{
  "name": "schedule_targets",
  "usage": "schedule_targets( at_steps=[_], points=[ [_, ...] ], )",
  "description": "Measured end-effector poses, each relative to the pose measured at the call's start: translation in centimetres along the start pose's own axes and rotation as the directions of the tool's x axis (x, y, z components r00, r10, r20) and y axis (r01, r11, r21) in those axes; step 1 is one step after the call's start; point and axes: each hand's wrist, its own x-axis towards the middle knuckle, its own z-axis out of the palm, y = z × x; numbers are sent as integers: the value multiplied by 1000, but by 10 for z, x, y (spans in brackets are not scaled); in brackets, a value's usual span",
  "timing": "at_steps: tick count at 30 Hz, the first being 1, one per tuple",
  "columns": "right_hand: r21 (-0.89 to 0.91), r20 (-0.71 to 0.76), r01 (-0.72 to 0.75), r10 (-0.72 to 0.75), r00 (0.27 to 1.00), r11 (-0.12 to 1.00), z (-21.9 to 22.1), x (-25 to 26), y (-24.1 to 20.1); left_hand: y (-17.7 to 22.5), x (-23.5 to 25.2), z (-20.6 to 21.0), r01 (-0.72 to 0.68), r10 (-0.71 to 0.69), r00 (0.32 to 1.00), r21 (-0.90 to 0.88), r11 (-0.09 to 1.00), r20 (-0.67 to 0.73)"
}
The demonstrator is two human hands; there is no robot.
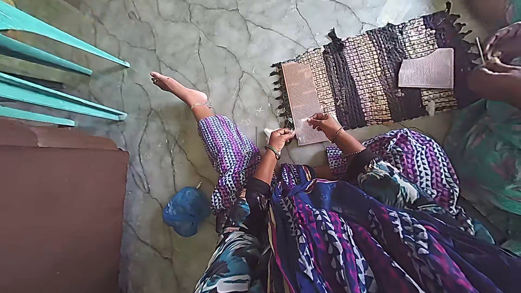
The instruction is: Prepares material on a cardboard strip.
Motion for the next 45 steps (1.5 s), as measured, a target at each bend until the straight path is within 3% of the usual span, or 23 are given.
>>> schedule_targets(
  at_steps=[4, 9, 13, 15, 17, 20, 22, 24, 27, 29, 34, 37, 45],
  points=[
    [-54, 29, -9, 11, 1000, 999, 9, -4, -2, -2, -4, -8, 26, -26, 1000, -32, 999, -2],
    [-204, -86, 17, -35, 996, 979, 33, 11, -5, 27, -11, -16, 57, -73, 995, -213, 975, -69],
    [-560, 49, 38, -12, 999, 828, 62, 30, -3, 31, -13, -29, 70, -107, 989, -309, 948, -101],
    [-653, 56, 50, -18, 998, 756, 69, 33, -3, 28, -15, -34, 73, -114, 987, -316, 946, -112],
    [-614, 47, 71, -53, 997, 786, 68, 29, -7, 26, -14, -38, 90, -136, 982, -315, 945, -127],
    [-348, 148, 37, 16, 989, 937, 60, 9, -20, 21, -9, -35, 123, -163, 980, -302, 945, -111],
    [-237, 236, -13, 70, 969, 971, 54, -5, -27, 23, -6, -26, 122, -146, 987, -269, 955, -71],
    [-218, 215, 10, 38, 976, 976, 50, -14, -30, 23, -9, -17, 87, -91, 996, -204, 975, -10],
    [-305, 108, 31, 2, 994, 952, 33, -8, -30, 26, -11, -10, 14, -10, 999, -98, 995, 45],
    [-426, 85, 48, -13, 996, 903, 12, 7, -24, 30, -8, -6, 10, -10, 1000, 27, 1000, 9],
    [-802, 64, 80, -48, 997, 592, -23, 32, -7, 20, 6, 2, 34, -33, 999, 233, 972, -8],
    [-892, -3, 36, -86, 996, 451, -21, 39, 2, 22, 11, 7, 50, -49, 999, 285, 957, -9],
    [-893, -34, 22, -115, 993, 450, -25, 41, 6, 17, 40, 52, 9, 31, 996, 442, 897, -83]
  ],
)
